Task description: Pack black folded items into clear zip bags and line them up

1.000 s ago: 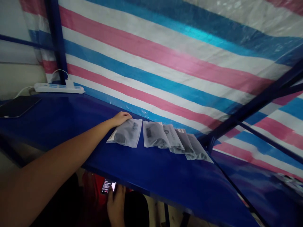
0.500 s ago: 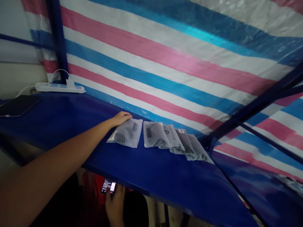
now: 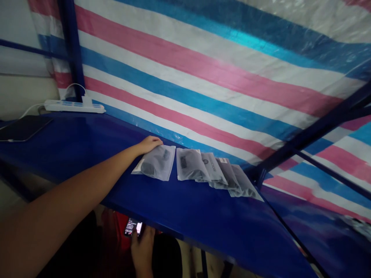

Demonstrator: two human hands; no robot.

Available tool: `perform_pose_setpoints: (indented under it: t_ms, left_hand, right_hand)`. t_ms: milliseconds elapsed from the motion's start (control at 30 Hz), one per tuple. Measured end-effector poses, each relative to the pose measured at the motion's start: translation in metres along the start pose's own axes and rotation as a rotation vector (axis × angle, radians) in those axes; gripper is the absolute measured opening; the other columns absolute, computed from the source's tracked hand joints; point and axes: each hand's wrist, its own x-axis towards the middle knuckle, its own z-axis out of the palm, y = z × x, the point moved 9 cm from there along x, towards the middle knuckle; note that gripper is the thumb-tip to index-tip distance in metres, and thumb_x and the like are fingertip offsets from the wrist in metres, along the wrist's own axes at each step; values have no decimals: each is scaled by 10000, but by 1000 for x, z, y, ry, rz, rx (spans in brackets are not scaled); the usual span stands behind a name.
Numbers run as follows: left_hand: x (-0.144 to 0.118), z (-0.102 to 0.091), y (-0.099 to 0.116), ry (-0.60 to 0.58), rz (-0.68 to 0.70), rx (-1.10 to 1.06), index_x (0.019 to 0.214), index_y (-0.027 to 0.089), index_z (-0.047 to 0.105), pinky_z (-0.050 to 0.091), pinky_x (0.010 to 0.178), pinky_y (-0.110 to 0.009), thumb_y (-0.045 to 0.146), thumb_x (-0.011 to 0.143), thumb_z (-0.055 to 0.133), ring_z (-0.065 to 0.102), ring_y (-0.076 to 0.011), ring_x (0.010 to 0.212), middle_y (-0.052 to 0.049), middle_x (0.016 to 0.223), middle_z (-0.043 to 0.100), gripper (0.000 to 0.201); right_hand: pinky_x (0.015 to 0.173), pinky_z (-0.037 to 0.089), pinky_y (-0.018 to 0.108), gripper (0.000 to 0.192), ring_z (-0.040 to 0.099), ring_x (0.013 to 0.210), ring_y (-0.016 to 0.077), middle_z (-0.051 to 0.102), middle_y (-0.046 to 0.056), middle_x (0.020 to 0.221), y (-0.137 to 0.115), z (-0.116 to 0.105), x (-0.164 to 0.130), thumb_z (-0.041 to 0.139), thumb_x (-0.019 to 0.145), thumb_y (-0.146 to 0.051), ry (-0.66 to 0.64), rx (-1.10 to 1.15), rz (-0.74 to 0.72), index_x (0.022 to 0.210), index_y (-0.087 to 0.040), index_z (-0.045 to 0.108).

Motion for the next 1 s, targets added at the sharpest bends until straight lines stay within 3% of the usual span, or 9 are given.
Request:
perform_pose_setpoints:
  t_ms: [133,533,767,1000]
  left_hand:
    - [0,0,1,-2,4,6,875,192,737,477,829,-313,416,825,562,649,-218,956,-57,972,744,289]
    - [-1,-1,1,-1,1,1,864,200,732,480,846,-325,414,825,564,648,-226,963,-59,976,749,274]
    - [-1,0,1,3,-5,-6,856,197,734,483,826,-321,410,820,573,651,-226,949,-65,963,744,270]
    - [0,1,-1,-3,-4,-9,861,197,731,482,816,-313,410,817,569,650,-216,938,-49,944,742,271]
  right_hand:
    - [1044,467,468,485,547,1270,313,590,175,1320,0,9,-1,565,915,-431,-103,-10,-1,1327,-177,594]
    - [1053,460,489,445,527,1291,327,602,173,1300,0,12,-2,524,942,-453,-95,-120,-24,1271,-182,651]
    - [1086,432,519,503,477,1352,324,557,179,1379,7,15,-4,515,952,-445,-107,-88,-1,1379,-183,556]
    - [1067,459,506,446,536,1294,323,574,179,1354,7,17,-3,527,948,-422,-116,-97,-5,1314,-184,617]
